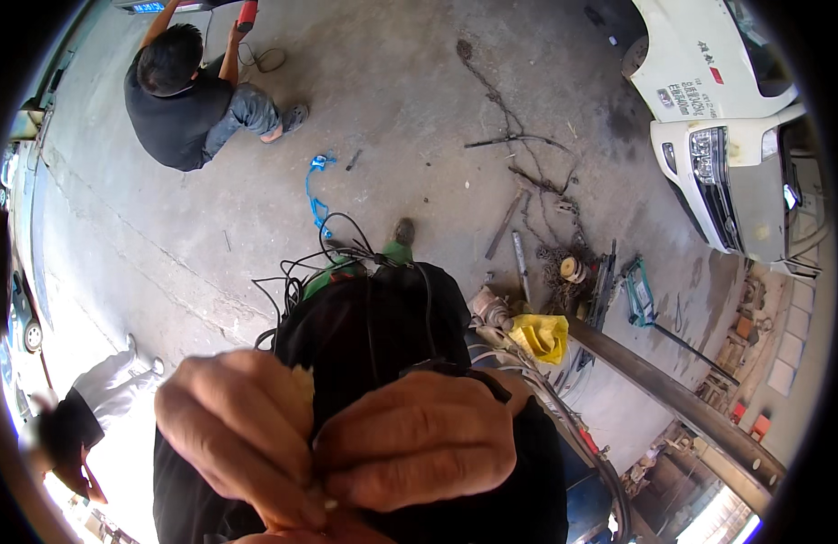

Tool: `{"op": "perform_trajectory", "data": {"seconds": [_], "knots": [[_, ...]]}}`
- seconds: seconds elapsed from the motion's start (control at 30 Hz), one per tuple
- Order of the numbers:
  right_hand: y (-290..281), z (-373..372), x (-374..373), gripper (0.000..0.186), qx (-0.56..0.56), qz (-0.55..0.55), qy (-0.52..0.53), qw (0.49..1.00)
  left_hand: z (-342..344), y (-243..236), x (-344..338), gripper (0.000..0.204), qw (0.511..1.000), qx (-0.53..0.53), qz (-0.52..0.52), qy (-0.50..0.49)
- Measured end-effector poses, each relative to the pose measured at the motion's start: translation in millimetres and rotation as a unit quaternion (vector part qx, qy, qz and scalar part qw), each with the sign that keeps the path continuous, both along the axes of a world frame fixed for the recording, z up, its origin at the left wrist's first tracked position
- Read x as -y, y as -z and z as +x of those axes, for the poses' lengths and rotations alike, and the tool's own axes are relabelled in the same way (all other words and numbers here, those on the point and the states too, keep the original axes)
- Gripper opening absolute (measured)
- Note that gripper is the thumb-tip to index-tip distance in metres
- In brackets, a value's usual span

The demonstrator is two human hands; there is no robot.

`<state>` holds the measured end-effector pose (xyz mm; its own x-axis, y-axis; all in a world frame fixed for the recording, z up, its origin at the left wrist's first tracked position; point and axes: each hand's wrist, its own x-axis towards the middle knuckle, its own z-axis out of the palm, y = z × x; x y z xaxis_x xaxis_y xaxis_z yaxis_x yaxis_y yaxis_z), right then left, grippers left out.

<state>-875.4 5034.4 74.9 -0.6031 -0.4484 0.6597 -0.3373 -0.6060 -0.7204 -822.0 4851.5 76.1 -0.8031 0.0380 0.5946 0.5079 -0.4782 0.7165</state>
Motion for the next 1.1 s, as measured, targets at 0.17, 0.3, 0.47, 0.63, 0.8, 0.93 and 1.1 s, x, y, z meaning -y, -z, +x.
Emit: {"op": "perform_trajectory", "data": {"seconds": [0.17, 0.3, 0.47, 0.63, 0.8, 0.93, 1.1], "knots": [[-2, 25, 4, 0.009, 0.057, -0.021, 0.078, 0.995, 6, -17, -14, 0.009, 0.997, 0.030, -0.033, -0.071], [0, 23, -5, 0.009, 0.045, 0.001, 0.059, 0.997, 0, -9, -14, 0.009, 0.994, -0.049, -0.050, -0.083], [3, 33, -6, 0.013, 0.043, -0.015, 0.112, 0.993, -8, 0, -20, 0.011, 0.995, -0.084, -0.003, -0.062], [-5, 58, -12, 0.019, 0.100, 0.005, 0.205, 0.974, -5, -2, -27, 0.012, 0.997, -0.046, 0.025, -0.065], [-8, 50, 4, 0.022, 0.107, -0.018, 0.196, 0.975, 0, -1, -28, 0.015, 0.993, -0.052, 0.021, -0.103], [10, 9, -7, 0.011, -0.075, -0.064, 0.028, 0.995, 3, -4, -30, 0.016, 0.992, -0.048, 0.006, -0.113], [15, 2, -18, 0.019, 0.028, 0.019, -0.039, 0.999, -3, -7, -12, 0.010, 0.992, -0.005, -0.072, -0.099]]}}
